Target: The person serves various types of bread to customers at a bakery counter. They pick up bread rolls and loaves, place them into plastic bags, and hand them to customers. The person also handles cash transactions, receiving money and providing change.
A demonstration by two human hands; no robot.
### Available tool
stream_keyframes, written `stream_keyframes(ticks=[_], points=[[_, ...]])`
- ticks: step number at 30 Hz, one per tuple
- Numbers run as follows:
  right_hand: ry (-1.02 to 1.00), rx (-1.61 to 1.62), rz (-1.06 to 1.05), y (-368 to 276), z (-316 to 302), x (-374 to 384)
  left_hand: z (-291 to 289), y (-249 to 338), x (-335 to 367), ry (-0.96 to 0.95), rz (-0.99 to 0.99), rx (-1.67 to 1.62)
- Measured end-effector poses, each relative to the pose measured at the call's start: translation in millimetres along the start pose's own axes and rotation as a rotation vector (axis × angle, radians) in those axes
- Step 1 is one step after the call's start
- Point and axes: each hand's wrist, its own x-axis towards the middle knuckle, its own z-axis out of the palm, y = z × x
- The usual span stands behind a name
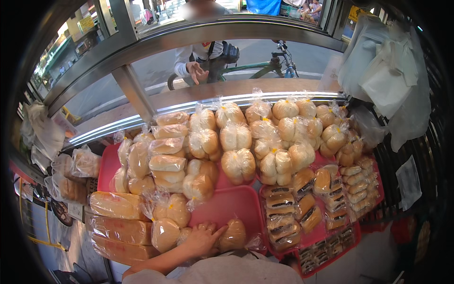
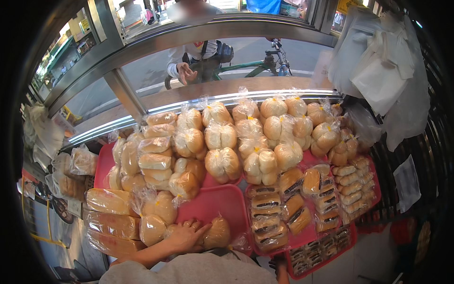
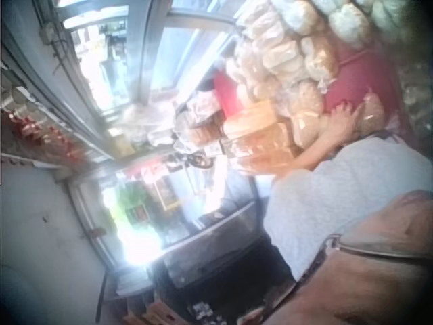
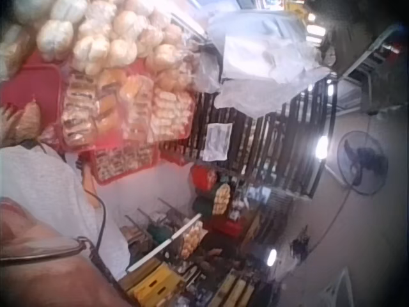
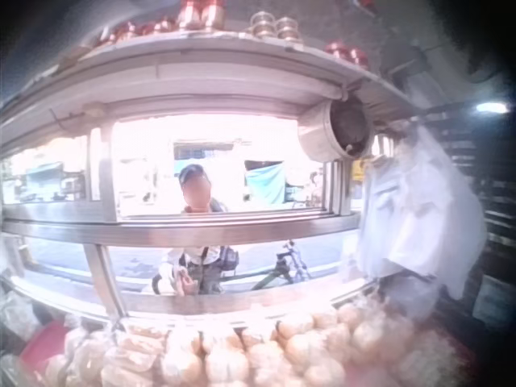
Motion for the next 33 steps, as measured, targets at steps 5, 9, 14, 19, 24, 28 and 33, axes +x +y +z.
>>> stream_keyframes(ticks=[5,9,14,19,24,28,33], points=[[0.036,-0.034,0.021,-1,-2,-14,2,7,7,-0.033,-0.189,-0.05],[0.013,0.009,-0.019,0,-9,-21,12,-15,22,-0.058,-0.29,-0.265],[0.02,0.038,-0.021,7,-11,-25,16,-55,31,-0.088,-0.146,-0.897],[0.032,0.042,-0.012,25,-9,-15,6,-63,36,-0.282,-0.361,-1.022],[0.061,0.032,0.017,35,-3,-7,-6,-37,35,-0.154,-0.206,-0.449],[-0.03,0.1,-0.006,6,-5,-34,-48,-18,12,-0.392,-0.066,-0.22],[-0.037,0.08,-0.037,-19,6,-60,-38,-30,3,-0.311,-0.099,-0.26]])
